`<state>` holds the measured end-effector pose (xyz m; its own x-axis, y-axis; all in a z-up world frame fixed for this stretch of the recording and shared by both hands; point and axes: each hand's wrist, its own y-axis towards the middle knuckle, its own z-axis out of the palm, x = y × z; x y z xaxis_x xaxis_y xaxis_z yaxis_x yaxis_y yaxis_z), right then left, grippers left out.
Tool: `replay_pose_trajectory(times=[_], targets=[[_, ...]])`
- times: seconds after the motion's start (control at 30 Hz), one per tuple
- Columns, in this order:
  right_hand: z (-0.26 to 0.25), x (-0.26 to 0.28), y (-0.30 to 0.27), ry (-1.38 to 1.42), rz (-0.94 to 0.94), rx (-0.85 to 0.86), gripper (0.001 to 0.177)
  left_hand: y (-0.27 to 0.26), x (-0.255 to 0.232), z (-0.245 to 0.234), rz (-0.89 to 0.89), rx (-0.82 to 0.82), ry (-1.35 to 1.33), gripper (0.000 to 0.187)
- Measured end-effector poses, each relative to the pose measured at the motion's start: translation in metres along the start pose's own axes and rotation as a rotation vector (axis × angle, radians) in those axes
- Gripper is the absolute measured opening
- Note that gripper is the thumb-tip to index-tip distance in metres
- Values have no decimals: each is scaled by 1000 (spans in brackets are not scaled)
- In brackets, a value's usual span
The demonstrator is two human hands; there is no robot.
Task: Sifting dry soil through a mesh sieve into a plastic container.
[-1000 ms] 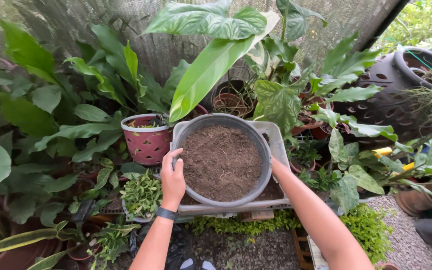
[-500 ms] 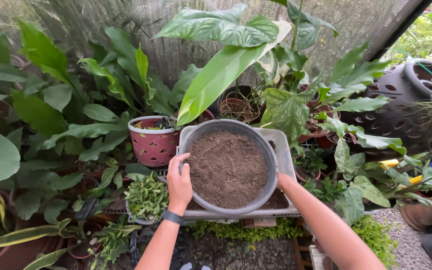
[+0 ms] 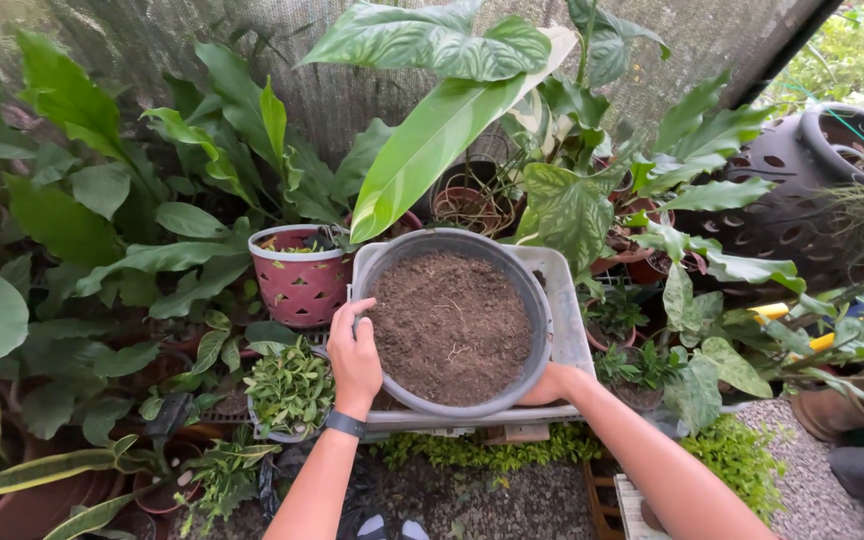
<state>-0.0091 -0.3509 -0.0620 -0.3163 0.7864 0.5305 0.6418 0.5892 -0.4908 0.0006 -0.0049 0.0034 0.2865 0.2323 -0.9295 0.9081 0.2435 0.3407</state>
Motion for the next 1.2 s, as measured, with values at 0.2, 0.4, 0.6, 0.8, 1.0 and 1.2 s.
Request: replay_pose_trajectory(times=[0.2,0.4,0.6,0.8,1.0,1.2], targets=[[9,14,-5,94,-14,-185,50,0,-4,-2,-22,13,-15,30],[6,37,-8,-3,-10,-286,56,-1,1,-2,-2,14,-11,29],[12,2,-1,-97,-27,-539,41,-2,6,-3,32,31,-17,30],[-9,27,-17,912,718,-759,36,2,9,-2,36,42,-8,29],[-14,30,-39,1728,336,-808,30,0,9,-2,61,39,-1,27],[-50,104,-79,1601,612,-983,25,-2,5,-6,2,40,-25,28]])
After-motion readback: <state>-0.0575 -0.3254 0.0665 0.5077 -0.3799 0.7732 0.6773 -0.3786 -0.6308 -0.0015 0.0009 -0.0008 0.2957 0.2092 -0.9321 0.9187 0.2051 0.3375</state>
